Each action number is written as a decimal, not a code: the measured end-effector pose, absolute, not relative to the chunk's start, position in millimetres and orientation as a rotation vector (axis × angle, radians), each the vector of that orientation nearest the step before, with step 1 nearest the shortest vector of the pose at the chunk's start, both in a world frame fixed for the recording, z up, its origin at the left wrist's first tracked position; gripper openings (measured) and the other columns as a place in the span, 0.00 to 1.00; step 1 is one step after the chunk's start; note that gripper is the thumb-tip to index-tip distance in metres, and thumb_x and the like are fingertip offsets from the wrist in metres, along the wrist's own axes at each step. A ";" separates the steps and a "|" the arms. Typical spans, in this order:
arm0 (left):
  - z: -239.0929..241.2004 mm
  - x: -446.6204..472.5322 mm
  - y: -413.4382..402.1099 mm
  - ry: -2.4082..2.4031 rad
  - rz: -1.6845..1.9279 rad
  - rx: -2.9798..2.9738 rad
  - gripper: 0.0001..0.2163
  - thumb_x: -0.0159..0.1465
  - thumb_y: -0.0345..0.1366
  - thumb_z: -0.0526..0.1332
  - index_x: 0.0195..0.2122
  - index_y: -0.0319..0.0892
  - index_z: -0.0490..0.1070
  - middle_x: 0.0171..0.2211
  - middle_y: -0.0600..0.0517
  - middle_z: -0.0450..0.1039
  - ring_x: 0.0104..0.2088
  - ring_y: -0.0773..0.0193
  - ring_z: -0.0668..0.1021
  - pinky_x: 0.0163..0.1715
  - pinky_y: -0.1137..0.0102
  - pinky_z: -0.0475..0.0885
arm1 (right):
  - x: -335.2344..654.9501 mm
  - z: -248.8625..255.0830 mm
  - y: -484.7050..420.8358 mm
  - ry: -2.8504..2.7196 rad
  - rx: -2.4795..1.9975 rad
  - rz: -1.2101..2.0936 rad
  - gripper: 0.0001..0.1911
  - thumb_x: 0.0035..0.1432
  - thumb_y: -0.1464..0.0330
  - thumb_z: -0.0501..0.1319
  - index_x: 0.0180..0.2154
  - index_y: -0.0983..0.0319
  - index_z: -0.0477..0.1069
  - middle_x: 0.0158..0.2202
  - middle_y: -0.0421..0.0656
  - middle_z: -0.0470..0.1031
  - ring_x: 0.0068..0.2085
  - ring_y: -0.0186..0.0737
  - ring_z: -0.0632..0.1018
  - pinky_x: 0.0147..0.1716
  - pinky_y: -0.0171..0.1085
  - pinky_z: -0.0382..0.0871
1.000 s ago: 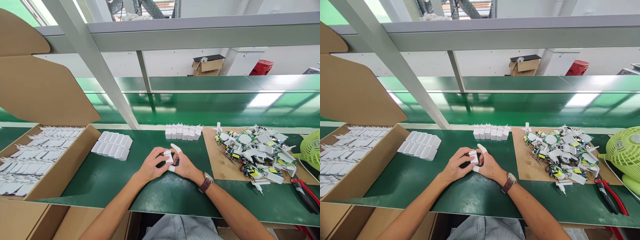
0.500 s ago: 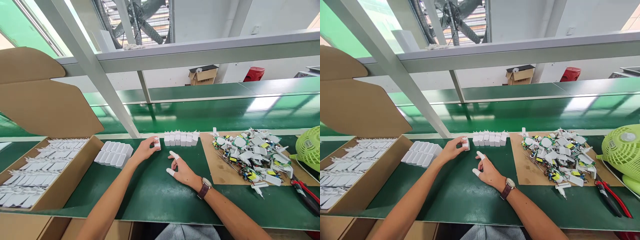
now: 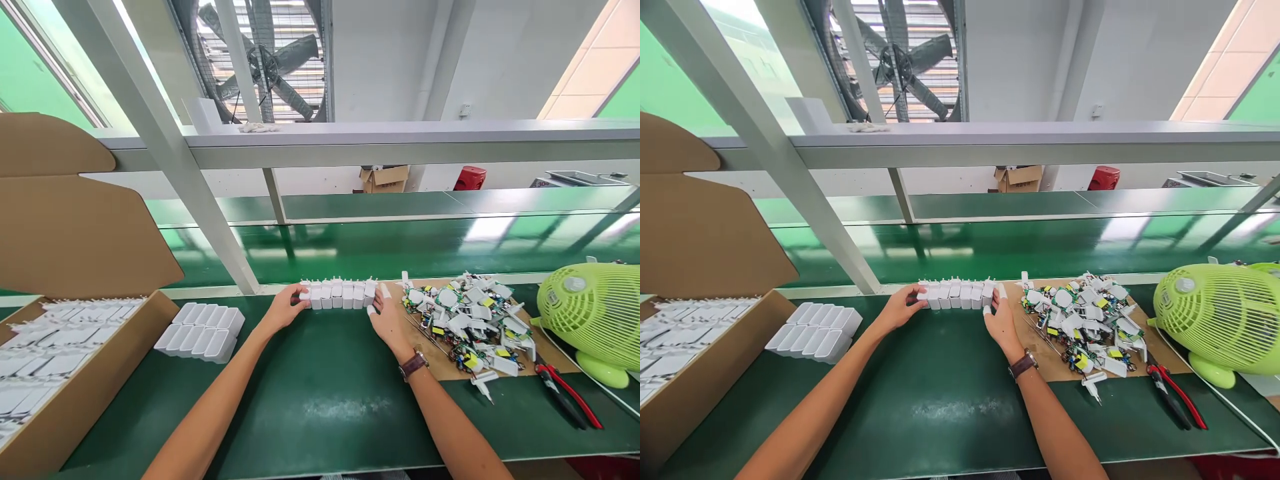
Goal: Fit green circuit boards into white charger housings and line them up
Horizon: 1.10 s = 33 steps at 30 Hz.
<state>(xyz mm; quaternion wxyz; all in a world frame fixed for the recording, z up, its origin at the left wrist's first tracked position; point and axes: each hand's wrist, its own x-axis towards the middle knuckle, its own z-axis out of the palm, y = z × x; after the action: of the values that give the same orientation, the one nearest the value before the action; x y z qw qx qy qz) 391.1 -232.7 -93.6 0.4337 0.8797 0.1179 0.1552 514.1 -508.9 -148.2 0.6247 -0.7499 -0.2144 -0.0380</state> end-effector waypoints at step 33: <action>-81.8 302.9 -251.3 -0.185 0.505 2.779 0.13 0.68 0.46 0.58 0.32 0.46 0.76 0.63 0.45 0.71 0.40 0.54 0.83 0.42 0.59 0.80 | 500.0 -74.8 -723.6 -0.726 -2.511 -0.538 0.27 0.63 0.64 0.59 0.63 0.62 0.66 0.60 0.57 0.72 0.64 0.60 0.70 0.62 0.62 0.65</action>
<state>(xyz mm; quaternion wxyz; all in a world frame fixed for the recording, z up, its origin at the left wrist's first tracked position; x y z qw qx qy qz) 302.9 -251.3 -81.8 0.1547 0.9699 -0.0647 0.1763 500.0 -723.6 -74.8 0.2344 -0.9147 -0.2645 -0.1960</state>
